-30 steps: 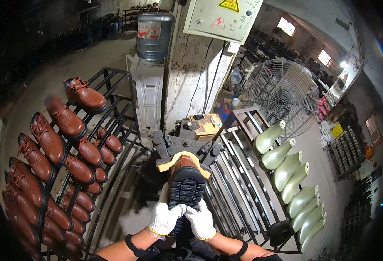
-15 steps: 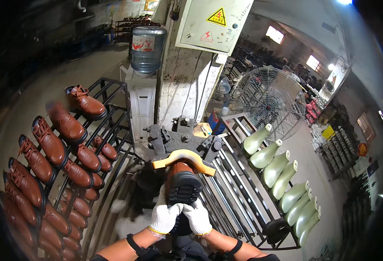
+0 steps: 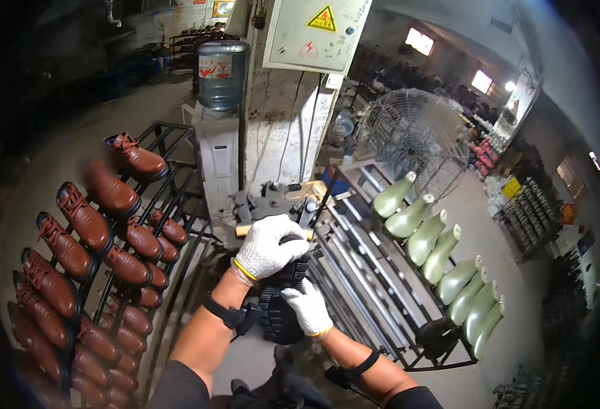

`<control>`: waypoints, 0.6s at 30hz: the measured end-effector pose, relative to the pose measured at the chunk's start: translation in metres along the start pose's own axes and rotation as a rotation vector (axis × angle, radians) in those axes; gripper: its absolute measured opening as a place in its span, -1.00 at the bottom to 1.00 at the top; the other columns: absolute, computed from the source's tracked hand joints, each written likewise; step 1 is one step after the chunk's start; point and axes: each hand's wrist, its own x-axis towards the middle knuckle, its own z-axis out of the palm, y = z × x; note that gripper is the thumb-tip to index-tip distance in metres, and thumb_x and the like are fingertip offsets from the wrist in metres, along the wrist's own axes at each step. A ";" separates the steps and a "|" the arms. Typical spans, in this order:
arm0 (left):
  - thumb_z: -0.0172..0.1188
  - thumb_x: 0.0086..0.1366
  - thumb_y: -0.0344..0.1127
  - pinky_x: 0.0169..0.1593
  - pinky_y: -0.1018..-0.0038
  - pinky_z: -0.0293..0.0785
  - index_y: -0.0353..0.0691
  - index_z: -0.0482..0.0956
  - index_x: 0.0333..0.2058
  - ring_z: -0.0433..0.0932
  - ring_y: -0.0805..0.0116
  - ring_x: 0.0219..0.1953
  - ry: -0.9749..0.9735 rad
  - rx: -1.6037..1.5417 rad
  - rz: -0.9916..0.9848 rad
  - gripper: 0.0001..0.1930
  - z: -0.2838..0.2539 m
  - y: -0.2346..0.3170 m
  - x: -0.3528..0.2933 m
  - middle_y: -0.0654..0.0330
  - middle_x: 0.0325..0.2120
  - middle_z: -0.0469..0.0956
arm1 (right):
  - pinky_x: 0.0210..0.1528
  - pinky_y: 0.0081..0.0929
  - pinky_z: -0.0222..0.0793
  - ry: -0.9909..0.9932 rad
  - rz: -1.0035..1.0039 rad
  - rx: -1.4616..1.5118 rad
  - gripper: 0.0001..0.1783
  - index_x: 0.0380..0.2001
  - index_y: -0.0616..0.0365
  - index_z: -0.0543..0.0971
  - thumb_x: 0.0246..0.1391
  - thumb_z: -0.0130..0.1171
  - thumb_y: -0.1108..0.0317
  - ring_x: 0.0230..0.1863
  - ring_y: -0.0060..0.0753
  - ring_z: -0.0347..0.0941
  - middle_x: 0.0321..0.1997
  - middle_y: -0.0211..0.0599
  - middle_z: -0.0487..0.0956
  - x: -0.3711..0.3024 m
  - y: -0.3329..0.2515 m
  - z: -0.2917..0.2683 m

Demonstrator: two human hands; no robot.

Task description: The person picks up a shoe from a rack, presses it onto a machine, and then removes the green shoe last from inside and places it onto a separate rack, repeating this process for several shoes.

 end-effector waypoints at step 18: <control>0.35 0.22 -0.62 -0.27 0.43 0.50 -0.37 0.69 -0.36 0.58 0.38 -0.38 0.203 0.165 0.136 -0.95 0.023 0.019 -0.024 0.20 -0.43 0.63 | 0.34 -0.24 0.45 0.045 -0.057 -0.010 0.20 0.46 0.48 0.23 0.01 0.62 -0.07 0.31 0.03 0.57 0.25 0.32 0.59 -0.019 0.008 0.002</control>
